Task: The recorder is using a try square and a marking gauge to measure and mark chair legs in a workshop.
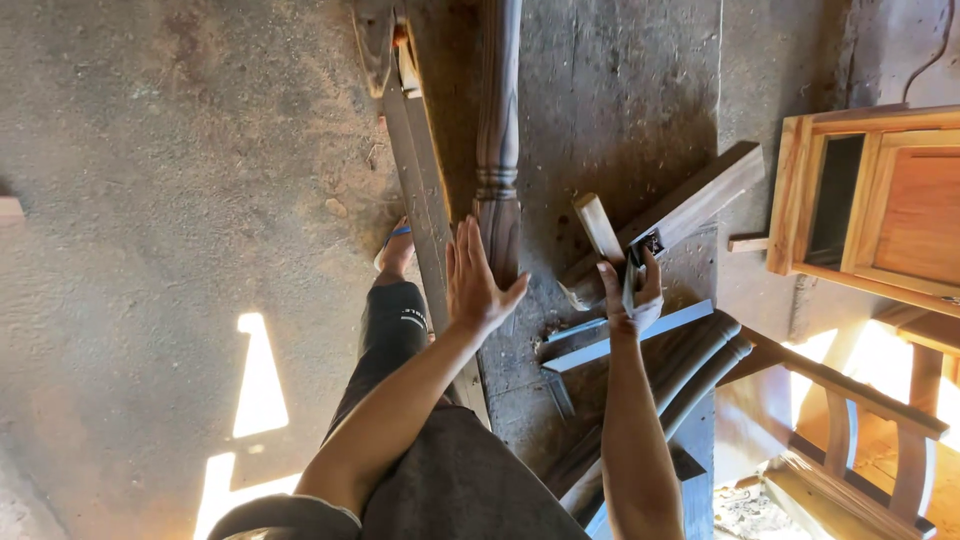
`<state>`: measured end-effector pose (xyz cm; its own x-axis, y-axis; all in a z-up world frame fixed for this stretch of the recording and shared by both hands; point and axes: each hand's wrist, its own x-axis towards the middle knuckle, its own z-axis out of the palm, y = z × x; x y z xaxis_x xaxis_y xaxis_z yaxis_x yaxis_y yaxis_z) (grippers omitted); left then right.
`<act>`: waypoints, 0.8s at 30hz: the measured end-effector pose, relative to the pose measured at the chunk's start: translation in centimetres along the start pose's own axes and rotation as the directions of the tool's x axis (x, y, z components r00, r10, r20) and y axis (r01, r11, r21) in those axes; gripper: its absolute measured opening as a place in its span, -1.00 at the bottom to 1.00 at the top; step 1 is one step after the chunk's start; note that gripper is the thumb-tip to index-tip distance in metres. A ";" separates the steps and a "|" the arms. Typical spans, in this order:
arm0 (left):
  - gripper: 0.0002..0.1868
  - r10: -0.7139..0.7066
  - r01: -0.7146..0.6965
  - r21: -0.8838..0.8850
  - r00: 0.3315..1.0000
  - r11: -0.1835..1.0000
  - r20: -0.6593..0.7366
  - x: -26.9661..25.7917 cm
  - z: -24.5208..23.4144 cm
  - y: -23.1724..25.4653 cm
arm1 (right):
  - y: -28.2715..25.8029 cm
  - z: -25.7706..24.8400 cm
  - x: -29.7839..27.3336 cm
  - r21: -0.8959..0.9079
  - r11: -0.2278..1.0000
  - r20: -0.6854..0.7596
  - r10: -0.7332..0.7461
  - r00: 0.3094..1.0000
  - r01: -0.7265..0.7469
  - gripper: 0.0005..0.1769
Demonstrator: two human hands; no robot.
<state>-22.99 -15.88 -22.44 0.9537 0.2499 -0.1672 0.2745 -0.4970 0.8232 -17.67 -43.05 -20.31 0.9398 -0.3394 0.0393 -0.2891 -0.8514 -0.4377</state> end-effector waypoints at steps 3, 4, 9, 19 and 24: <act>0.32 -0.017 0.017 -0.007 1.000 1.000 0.014 0.0 0.0 0.1 | 1.8 -1.9 -1.7 0.534 0.823 -0.037 -0.208 0.977 0.195 -0.10; 0.32 -0.016 0.016 -0.001 1.000 1.000 0.015 -0.3 0.1 -0.2 | 2.4 -2.6 -2.6 0.538 0.821 -0.037 -0.205 0.978 0.192 -0.10; 0.39 -0.007 0.005 0.059 1.000 0.998 0.028 1.5 0.6 -0.9 | 4.3 -5.5 -4.5 0.649 0.728 -0.109 -0.197 0.974 0.220 0.02; -0.22 0.021 0.022 0.117 0.934 0.993 -0.357 16.5 -8.8 -6.2 | 0.0 -7.9 -6.2 0.781 0.590 -0.149 -0.146 0.978 0.207 0.23; -0.15 0.280 -0.226 -0.197 0.907 0.954 0.315 10.3 -18.2 4.5 | -12.1 -1.8 -1.1 0.299 0.667 -0.069 -0.698 0.713 0.682 0.12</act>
<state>-14.18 -0.38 -10.60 0.9803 -0.1748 -0.0920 0.0218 -0.3672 0.9299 -15.54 -33.12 -13.46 0.8592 0.3243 0.3957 0.5025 -0.6803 -0.5336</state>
